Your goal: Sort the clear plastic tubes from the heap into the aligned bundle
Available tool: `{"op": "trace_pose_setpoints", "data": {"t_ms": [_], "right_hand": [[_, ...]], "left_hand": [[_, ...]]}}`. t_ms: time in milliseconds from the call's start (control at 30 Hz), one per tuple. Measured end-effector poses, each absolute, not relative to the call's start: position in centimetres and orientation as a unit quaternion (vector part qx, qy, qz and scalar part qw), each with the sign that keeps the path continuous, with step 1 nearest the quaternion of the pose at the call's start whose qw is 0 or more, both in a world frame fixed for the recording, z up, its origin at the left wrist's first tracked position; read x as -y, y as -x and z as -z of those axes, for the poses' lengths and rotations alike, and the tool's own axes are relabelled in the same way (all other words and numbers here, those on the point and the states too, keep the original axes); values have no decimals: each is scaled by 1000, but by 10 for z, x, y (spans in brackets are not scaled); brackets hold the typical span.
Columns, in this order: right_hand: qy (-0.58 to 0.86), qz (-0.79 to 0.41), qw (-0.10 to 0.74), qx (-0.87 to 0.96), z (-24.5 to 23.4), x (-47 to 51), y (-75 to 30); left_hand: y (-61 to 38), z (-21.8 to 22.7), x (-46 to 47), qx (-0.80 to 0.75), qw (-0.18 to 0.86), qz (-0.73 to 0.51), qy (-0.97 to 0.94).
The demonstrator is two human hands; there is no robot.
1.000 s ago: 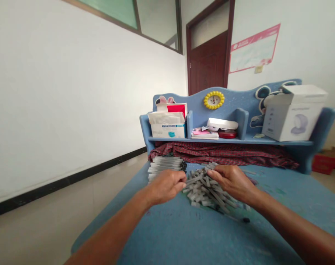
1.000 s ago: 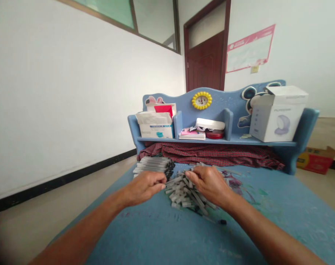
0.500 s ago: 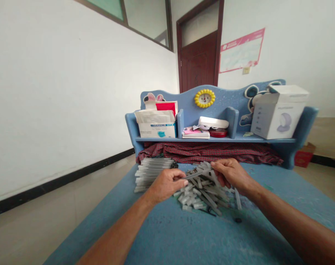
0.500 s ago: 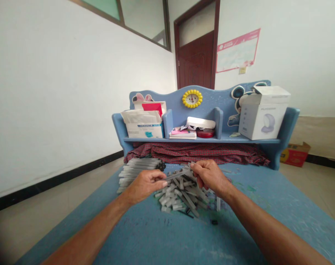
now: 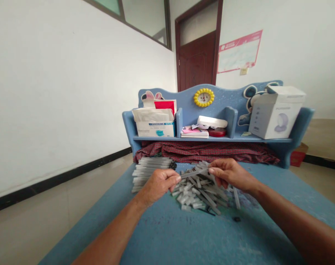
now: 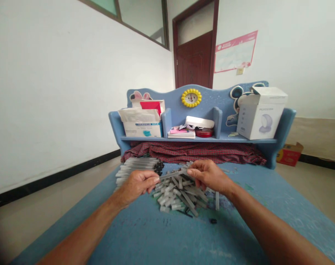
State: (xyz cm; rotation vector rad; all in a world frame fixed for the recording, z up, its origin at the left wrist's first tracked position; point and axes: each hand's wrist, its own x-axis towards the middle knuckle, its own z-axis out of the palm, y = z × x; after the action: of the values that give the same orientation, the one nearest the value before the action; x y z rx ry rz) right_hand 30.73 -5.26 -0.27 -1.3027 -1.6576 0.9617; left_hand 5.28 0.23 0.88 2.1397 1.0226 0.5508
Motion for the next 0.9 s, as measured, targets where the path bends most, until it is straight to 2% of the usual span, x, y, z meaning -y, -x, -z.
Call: {"op": "trace_pose_setpoints", "data": {"t_ms": [133,367,533,700,900], "right_hand": [[538,-341,404,657,4,52,-304],[517,-392,409,642,1,54,-304],[548,-344,380,661,4,52,-304],[523,-388,394,648,5,52,-304],[555,-340,376,660,5,53,-302]], "left_hand": [[-54,-9,0,-396,337,-209,-828],[-54,-9,0,-397,334,-209,-829],[-54,-9,0,-403,322,-195,-834],[-55,-9,0,-406,322,-199,-832],[-55,-9,2,-405,324,-196,-832]]}}
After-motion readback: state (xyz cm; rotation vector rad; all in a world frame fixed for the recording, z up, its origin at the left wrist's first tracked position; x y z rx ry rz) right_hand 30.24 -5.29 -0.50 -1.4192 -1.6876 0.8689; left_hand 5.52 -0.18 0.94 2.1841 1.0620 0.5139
